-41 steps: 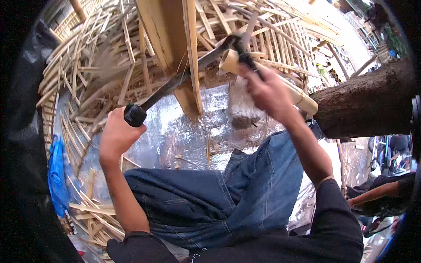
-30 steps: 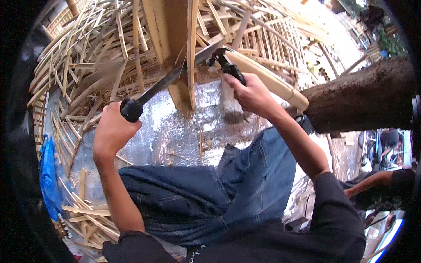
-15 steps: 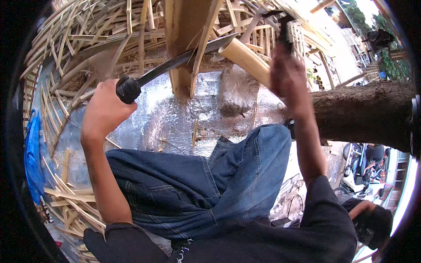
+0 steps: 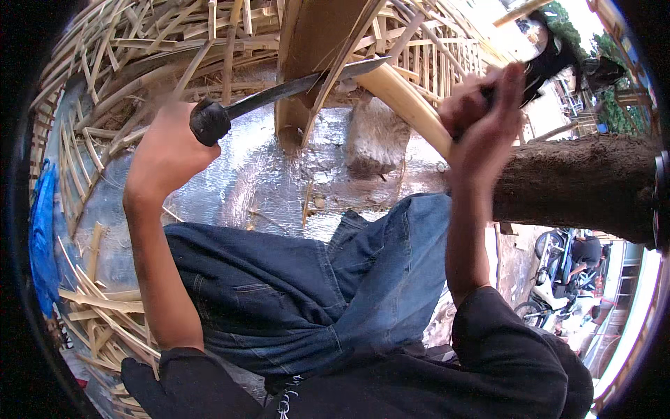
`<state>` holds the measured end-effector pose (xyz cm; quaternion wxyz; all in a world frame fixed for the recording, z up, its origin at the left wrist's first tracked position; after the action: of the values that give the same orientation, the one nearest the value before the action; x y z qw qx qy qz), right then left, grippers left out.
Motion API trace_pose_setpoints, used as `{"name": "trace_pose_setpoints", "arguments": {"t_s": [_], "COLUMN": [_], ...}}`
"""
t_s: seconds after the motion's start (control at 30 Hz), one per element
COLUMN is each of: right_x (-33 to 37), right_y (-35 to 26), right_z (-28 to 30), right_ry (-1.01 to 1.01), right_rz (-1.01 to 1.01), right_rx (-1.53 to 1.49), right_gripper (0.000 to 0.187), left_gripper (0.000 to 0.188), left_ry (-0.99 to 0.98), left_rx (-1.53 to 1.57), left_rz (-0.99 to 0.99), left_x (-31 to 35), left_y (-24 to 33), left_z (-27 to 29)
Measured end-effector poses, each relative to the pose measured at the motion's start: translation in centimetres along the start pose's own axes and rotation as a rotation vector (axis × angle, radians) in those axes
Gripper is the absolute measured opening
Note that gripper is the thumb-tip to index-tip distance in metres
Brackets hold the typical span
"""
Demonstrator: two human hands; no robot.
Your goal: The person cuts, splits, and carves bamboo poles and strips using knives, a machete, and a hammer.
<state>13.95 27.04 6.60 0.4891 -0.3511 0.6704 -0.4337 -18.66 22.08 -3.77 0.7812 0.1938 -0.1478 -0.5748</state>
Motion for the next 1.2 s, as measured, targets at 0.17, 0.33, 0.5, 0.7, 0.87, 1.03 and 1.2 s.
{"name": "trace_pose_setpoints", "arguments": {"t_s": [0.17,0.33,0.5,0.7,0.87,1.03,1.2], "right_x": [1.7,-0.4,1.3,-1.0,2.2,0.4,-0.5], "right_y": [13.8,-0.9,15.2,-2.5,16.3,1.4,12.6], "right_z": [-1.0,-1.2,-0.5,-0.7,0.3,-0.4,-0.2], "right_ry": [-0.385,-0.126,-0.443,-0.098,-0.55,-0.246,-0.286], "right_rz": [-0.316,-0.014,-0.407,0.131,-0.366,-0.155,0.029], "right_rx": [0.607,0.246,0.681,0.097,1.005,0.38,0.561], "right_gripper": [0.029,0.041,0.034,0.038,0.035,0.04,0.034], "left_gripper": [0.036,0.04,0.039,0.046,0.055,0.05,0.049], "left_ry": [0.221,0.182,0.253,0.188,0.026,0.072,0.122], "left_rx": [-0.019,0.002,-0.004,0.019,-0.013,-0.001,-0.032], "left_rz": [-0.125,-0.124,-0.193,-0.114,-0.006,-0.021,-0.059], "left_x": [-0.2,0.2,-0.2,-0.2,-0.3,-0.1,0.3], "left_y": [-2.0,-1.6,-1.0,-1.4,-1.4,-1.9,-1.5], "left_z": [-0.3,0.3,0.2,0.5,-0.4,-0.1,0.4]}}
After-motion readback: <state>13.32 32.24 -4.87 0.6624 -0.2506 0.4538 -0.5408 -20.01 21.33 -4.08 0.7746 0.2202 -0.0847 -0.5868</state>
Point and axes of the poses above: each hand's wrist, its own x-axis away from the middle knuckle, its own z-axis out of the back of the hand, y = z × x, the point moved 10 cm from there along -x, towards the middle knuckle, and after that the axes turned 10 degrees about y, right-handed, at the moved point
